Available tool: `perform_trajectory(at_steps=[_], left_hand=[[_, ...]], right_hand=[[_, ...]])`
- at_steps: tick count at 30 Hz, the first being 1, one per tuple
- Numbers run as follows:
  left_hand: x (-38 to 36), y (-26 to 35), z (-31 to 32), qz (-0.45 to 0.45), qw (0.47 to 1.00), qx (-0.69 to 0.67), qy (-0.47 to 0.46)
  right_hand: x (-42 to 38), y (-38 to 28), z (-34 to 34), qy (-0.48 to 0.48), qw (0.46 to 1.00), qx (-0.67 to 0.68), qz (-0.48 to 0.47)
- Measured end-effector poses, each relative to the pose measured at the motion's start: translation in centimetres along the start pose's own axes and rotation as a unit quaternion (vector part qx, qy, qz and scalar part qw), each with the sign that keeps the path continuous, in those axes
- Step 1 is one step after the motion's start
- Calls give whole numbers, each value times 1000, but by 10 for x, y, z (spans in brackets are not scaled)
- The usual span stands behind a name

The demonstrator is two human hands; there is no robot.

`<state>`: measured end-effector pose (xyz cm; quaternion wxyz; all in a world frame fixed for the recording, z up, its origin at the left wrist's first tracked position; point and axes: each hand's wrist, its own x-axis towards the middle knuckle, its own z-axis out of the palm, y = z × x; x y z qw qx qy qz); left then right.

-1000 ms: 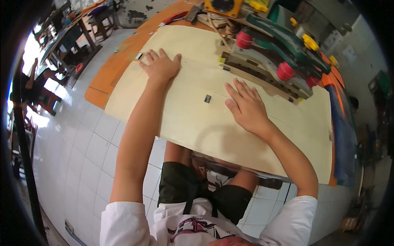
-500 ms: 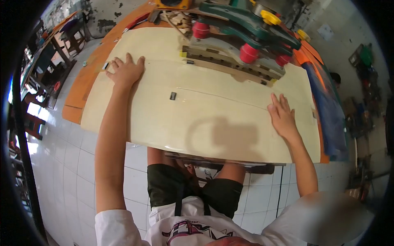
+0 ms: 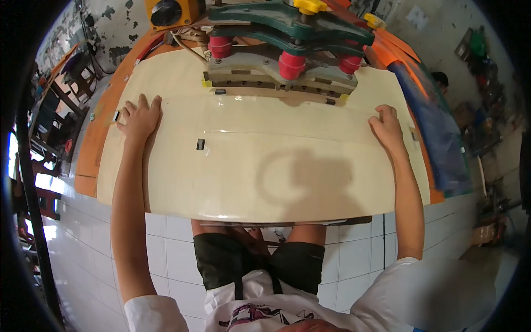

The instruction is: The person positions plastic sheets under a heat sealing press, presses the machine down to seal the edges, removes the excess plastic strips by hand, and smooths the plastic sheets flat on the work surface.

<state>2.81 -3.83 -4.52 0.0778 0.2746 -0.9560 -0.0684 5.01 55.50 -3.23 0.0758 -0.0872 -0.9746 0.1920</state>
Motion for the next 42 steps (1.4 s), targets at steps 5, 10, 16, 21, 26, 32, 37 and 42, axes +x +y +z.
perform_trajectory(at_steps=[5, 10, 16, 21, 26, 32, 37, 42], left_hand=[[5, -2, 4, 10, 1000, 17, -6], [9, -5, 8, 8, 999, 34, -3], [13, -7, 10, 6, 999, 44, -2], [12, -8, 9, 7, 999, 35, -9], [9, -8, 6, 14, 1000, 24, -10], [11, -10, 8, 17, 999, 28, -5], [3, -4, 2, -1, 1000, 27, -6], [8, -7, 8, 6, 1000, 27, 2]], right_hand=[[-1, 7, 10, 21, 995, -92, -20], [1, 10, 13, -1, 990, -144, 6], [6, 16, 14, 3, 990, -143, 1], [4, 18, 15, 7, 991, -135, -7], [5, 16, 14, 5, 991, -131, -6], [4, 17, 13, 3, 991, -133, -6], [6, 16, 13, -5, 992, -127, -21], [8, 17, 13, -12, 991, -135, -4]])
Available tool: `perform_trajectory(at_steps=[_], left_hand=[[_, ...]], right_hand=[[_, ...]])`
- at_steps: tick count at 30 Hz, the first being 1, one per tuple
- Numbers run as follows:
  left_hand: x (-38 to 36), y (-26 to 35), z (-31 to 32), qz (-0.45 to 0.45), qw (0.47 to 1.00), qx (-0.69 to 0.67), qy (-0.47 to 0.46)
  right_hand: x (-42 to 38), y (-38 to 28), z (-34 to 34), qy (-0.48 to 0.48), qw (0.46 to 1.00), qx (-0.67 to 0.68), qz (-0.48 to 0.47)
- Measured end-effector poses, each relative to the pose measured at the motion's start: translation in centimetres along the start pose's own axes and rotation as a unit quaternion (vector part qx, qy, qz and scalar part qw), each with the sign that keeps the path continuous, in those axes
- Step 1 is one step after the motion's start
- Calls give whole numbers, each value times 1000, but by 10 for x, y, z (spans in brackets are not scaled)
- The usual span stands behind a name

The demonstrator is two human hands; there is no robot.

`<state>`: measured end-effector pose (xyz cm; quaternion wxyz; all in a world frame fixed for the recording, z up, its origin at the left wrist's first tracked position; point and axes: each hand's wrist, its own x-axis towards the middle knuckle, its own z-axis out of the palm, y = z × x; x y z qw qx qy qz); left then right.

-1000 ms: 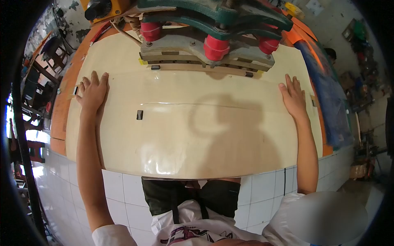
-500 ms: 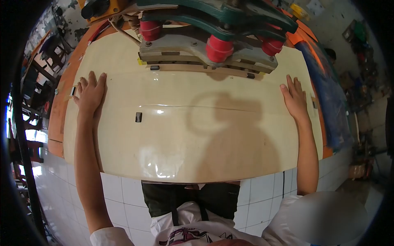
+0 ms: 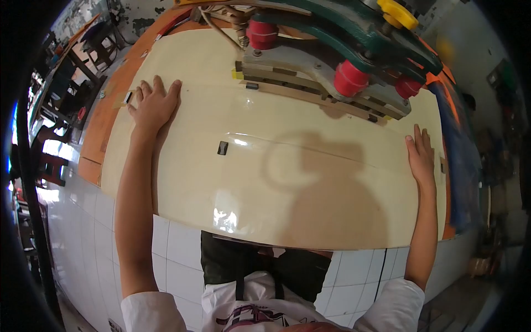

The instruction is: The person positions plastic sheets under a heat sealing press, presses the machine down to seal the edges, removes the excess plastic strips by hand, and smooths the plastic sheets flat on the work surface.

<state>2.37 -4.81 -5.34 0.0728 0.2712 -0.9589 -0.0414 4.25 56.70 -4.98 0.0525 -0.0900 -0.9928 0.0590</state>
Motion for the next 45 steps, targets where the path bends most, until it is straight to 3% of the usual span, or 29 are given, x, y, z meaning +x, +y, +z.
perform_trajectory(at_steps=[45], left_hand=[[1, 0, 1, 0, 1000, -10, -2]], right_hand=[[-2, 1, -1, 3, 1000, 17, 1]])
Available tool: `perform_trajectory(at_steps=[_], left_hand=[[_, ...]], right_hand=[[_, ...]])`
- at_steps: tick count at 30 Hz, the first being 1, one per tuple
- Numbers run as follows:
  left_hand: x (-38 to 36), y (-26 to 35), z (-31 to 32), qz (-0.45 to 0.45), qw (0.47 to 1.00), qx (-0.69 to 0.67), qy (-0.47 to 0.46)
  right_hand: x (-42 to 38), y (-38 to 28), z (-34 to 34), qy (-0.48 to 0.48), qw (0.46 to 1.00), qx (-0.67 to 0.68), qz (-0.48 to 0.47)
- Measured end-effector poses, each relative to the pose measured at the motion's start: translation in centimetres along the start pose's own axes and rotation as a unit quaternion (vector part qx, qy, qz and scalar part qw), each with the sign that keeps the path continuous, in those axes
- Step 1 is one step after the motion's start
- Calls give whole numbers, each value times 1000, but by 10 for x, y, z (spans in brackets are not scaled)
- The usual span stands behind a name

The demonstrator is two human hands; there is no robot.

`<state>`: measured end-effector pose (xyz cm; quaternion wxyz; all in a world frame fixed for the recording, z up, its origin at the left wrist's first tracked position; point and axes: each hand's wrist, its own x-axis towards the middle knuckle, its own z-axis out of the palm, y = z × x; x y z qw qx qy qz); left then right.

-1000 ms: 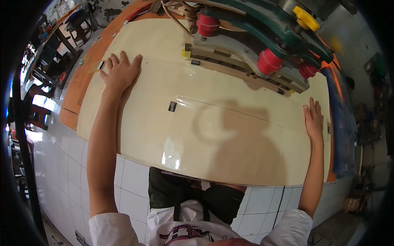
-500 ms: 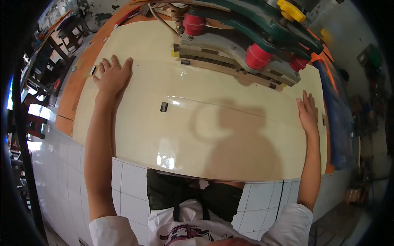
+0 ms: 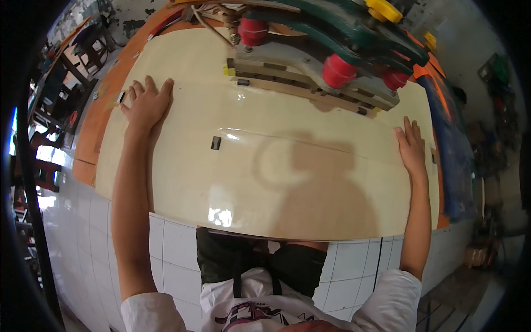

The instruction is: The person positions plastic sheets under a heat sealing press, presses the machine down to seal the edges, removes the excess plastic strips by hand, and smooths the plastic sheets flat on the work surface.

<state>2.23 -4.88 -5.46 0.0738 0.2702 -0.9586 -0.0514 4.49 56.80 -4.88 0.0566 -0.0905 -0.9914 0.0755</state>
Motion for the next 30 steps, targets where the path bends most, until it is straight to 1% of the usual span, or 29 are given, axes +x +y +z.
perform_trajectory(at_steps=[6, 12, 30], left_hand=[[-1, -1, -1, -6, 1000, -13, 4], [-4, -1, -1, 8, 1000, -29, 9], [-5, 1, -2, 1, 1000, -19, 8]], right_hand=[[2, -3, 0, -10, 1000, -11, 1], [5, 1, 3, -7, 1000, -8, 1], [4, -1, 1, -9, 1000, 1, 4]])
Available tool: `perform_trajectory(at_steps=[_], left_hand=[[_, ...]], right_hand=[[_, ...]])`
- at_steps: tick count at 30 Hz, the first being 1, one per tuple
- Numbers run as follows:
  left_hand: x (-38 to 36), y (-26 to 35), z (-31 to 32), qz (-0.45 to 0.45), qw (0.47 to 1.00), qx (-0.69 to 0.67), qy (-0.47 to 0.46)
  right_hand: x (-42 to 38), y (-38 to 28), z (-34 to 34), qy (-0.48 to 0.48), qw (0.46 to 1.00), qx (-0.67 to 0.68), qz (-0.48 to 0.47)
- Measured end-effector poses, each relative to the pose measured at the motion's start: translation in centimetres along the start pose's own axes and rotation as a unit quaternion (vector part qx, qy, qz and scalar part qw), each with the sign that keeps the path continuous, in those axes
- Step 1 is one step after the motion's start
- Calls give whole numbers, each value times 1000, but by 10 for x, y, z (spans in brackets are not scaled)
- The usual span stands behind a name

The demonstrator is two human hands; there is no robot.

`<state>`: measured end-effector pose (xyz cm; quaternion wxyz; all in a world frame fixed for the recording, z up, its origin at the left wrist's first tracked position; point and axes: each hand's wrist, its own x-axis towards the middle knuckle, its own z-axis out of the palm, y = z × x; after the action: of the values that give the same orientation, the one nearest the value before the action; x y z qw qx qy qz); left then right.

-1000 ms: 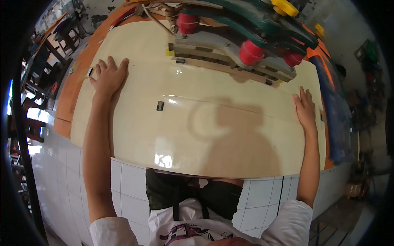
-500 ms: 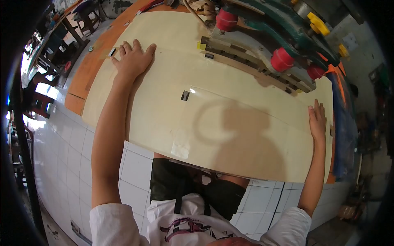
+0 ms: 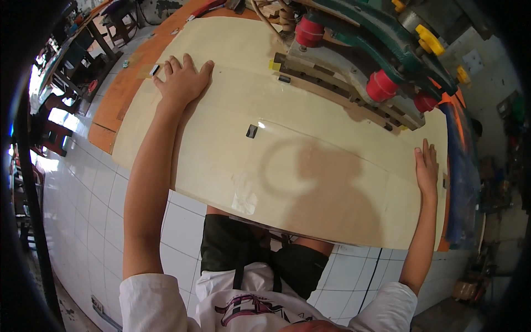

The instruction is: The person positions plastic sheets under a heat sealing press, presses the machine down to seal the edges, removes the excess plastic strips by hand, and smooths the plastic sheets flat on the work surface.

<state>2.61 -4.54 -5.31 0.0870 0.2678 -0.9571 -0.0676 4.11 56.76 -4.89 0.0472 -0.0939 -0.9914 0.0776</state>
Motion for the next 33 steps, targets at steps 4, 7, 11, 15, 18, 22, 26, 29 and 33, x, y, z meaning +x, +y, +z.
perform_trajectory(at_steps=[4, 7, 11, 15, 18, 22, 26, 29, 33], left_hand=[[0, 1, -1, -2, 1000, 2, -5], [1, 1, 0, -3, 1000, 4, -4], [2, 0, 1, -2, 1000, 1, -5], [4, 0, 0, 3, 1000, 10, -2], [5, -2, 3, 5, 1000, 6, 1], [6, 0, 1, -5, 1000, 15, -3], [6, 5, -5, 3, 1000, 17, -11], [3, 5, -7, -3, 1000, 18, -18], [5, 5, -8, -3, 1000, 18, -25]], right_hand=[[-1, -1, 0, 1, 1000, -1, -1], [-1, 1, 1, 1, 1000, 4, -2], [-2, 0, 0, 2, 1000, 11, -7], [-3, -3, -3, 4, 1000, 12, 0], [-3, -3, -6, 1, 1000, 16, 5], [-2, -2, -6, 8, 1000, 12, 1], [-2, -3, -9, 12, 1000, 13, -1], [-5, -5, -8, 18, 1000, 15, 0], [-5, -8, -10, 22, 1000, 13, 6]])
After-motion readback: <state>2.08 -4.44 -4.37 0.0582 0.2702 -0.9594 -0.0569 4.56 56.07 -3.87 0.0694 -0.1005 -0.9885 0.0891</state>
